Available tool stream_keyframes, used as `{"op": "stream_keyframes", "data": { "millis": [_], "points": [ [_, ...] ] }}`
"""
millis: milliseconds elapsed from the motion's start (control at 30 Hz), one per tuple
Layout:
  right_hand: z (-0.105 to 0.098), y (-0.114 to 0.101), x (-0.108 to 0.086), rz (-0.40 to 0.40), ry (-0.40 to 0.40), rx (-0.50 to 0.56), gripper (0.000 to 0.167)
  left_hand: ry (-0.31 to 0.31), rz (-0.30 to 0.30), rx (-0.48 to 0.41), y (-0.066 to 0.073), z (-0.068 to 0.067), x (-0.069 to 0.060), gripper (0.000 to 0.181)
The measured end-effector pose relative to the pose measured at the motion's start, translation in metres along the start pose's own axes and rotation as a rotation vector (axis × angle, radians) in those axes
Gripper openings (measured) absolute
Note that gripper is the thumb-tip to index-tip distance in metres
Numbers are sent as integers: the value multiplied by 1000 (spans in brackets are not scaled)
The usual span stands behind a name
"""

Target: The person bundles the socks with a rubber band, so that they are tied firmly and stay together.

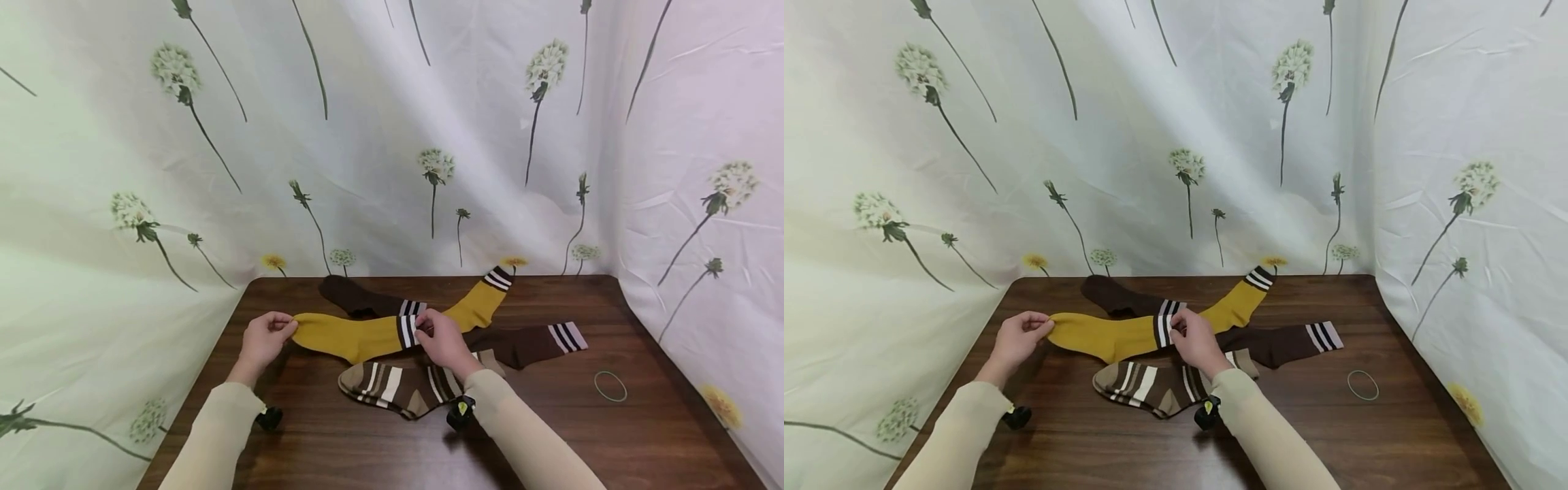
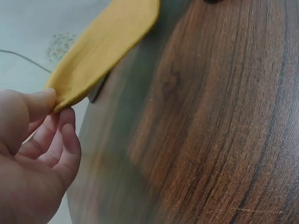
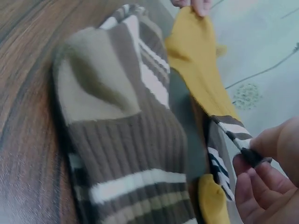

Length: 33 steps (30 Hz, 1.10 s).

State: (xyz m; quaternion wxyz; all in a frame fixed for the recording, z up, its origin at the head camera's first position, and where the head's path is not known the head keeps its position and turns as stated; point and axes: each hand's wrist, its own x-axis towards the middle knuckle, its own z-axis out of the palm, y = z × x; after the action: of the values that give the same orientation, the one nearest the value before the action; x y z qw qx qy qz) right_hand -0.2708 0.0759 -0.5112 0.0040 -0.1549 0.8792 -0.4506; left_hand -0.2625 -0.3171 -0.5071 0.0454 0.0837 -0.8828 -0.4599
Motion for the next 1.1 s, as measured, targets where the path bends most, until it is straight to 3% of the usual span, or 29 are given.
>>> {"op": "stream_keyframes", "data": {
  "millis": [400, 700, 1100],
  "points": [
    [-27, 4, -7, 21, 50, 47, 12, -108, 66, -140, 9, 3, -10, 27],
    [-51, 14, -13, 7, 33, 43, 14, -205, 185, -131, 18, 13, -19, 10],
    [-79, 33, -29, -19, 16, 35, 21, -363, 174, -168, 38, 26, -32, 22]
  ]
}}
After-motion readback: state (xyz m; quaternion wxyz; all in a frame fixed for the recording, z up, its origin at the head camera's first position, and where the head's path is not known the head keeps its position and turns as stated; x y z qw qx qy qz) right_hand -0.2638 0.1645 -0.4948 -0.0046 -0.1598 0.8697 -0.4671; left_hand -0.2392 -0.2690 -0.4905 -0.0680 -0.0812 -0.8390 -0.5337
